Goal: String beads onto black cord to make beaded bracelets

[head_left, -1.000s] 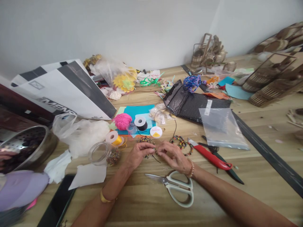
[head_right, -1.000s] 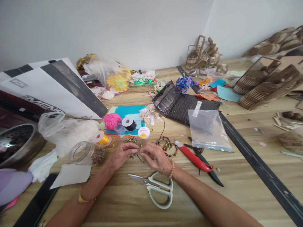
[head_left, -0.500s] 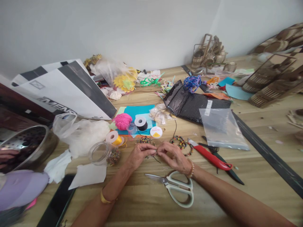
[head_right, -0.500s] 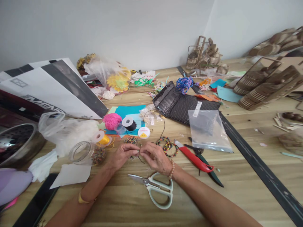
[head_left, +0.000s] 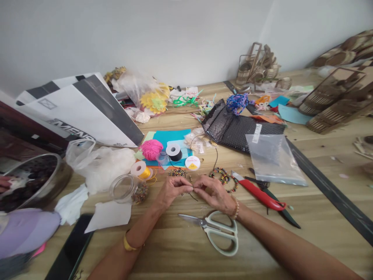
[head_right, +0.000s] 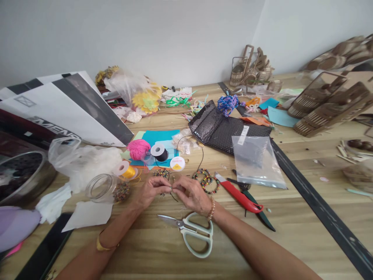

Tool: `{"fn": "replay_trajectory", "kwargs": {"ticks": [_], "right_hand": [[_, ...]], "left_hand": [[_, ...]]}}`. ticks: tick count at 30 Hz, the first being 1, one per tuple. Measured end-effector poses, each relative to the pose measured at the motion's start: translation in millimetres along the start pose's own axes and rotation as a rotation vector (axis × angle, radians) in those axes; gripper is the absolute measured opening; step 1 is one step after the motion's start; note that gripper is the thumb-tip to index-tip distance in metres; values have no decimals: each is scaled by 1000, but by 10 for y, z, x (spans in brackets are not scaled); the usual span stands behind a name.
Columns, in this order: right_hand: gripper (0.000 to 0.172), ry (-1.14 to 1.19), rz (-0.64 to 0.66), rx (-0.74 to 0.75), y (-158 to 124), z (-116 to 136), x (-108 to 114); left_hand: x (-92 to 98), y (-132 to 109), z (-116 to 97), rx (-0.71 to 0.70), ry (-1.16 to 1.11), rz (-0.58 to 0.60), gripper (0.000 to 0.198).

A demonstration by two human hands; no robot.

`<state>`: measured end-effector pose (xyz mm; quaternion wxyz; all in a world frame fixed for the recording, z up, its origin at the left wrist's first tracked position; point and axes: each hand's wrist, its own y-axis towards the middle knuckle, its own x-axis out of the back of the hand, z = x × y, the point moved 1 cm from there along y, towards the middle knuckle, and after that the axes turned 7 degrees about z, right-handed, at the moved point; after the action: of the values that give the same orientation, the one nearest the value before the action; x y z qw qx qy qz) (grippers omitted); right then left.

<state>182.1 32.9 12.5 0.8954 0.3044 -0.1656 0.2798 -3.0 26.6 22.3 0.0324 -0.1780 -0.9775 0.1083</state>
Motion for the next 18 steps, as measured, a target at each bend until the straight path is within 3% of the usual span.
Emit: {"fn": "replay_trajectory", "kwargs": {"ticks": [4, 12, 18], "right_hand": [[16, -1, -9, -18, -9, -14, -16], [17, -5, -15, -59, -17, -21, -32], [16, -2, -16, -62, -16, -21, -27]], "left_hand": [[-3, -5, -29, -20, 85, 25, 19], [-99, -49, -98, -213, 289, 28, 26], [-139, -93, -129, -278, 444, -46, 24]]}}
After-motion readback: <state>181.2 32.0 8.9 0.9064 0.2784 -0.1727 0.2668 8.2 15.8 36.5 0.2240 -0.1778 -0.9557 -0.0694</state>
